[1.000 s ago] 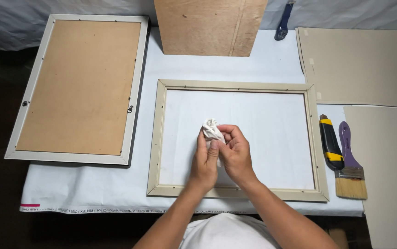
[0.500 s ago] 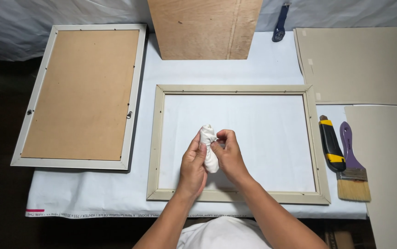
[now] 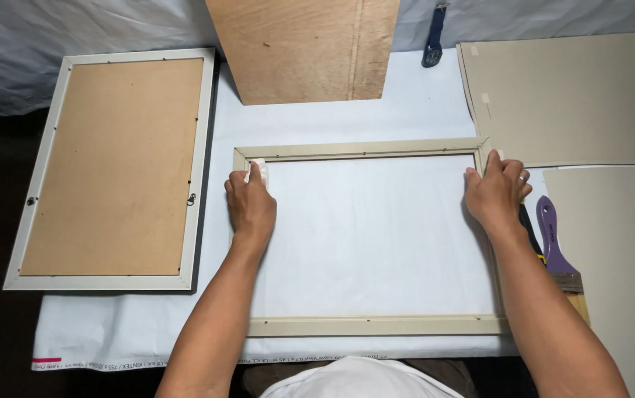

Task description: Cleaning a picture frame with a cloth and brush and placing the backing board.

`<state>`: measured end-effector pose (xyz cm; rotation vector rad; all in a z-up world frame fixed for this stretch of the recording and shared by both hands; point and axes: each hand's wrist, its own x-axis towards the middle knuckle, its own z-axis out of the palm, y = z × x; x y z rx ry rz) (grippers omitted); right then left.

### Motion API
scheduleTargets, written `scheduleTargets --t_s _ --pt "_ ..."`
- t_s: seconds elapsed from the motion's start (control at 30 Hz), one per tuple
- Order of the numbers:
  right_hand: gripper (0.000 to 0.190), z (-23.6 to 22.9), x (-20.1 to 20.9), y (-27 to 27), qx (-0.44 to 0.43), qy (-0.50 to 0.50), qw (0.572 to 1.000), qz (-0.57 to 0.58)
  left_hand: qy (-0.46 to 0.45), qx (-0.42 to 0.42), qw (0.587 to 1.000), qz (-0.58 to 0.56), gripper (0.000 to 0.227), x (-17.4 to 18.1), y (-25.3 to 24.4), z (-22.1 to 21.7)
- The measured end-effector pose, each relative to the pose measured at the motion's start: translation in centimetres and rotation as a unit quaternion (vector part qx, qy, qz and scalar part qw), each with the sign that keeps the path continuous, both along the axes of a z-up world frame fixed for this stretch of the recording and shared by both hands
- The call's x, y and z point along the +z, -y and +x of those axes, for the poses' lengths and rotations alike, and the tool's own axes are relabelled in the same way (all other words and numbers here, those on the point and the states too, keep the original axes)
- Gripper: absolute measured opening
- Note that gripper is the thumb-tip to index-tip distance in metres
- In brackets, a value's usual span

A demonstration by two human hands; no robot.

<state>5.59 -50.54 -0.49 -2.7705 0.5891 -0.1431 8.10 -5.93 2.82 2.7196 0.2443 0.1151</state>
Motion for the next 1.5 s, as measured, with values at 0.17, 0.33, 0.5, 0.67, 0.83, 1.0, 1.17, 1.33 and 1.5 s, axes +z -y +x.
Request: scheduleTargets --t_s 0.17,0.33,0.5,0.67,0.83,1.0,1.17,1.33,1.5 --pt "0.051 0.0 1.0 -0.3 0.002 0.008 0.999 0.042 -0.026 -0.009 1.000 0.011 0.046 0.4 1.8 0.2" --pt "0.048 -0.1 -0.4 0.7 0.015 0.047 0.997 0.061 0.028 -0.074 0.997 -0.017 0.043 -1.2 7.6 -0.4" --pt "0.048 0.3 -0.2 2.0 -0.020 0.024 0.988 0.153 0.112 -0.166 0.979 -0.025 0.043 -3.8 15.7 -0.1" --pt "0.047 0.8 1.1 4.1 -0.004 0.007 0.980 0.197 0.100 -0.237 0.966 -0.037 0.042 -4.3 23.3 -0.1" --pt "0.047 1.6 -0.2 5.5 -0.025 0.005 0.971 0.236 0.066 -0.308 0.948 -0.041 0.041 -2.9 29.6 0.6" --pt "0.044 1.7 2.2 4.2 -0.040 -0.006 0.963 0.265 0.064 -0.372 0.926 -0.015 0.036 -4.6 33.8 2.7" --pt "0.043 2.3 0.0 5.1 -0.056 -0.013 0.964 0.258 0.045 -0.418 0.907 -0.002 0.026 -5.1 32.9 3.4" --pt "0.041 2.9 -0.8 5.3 -0.066 -0.013 0.966 0.250 0.019 -0.481 0.876 -0.024 0.020 -3.4 30.7 -1.3" --pt "0.042 2.3 -0.5 4.2 -0.045 -0.015 0.980 0.195 0.084 -0.604 0.791 -0.044 0.018 -3.3 28.9 -8.5"
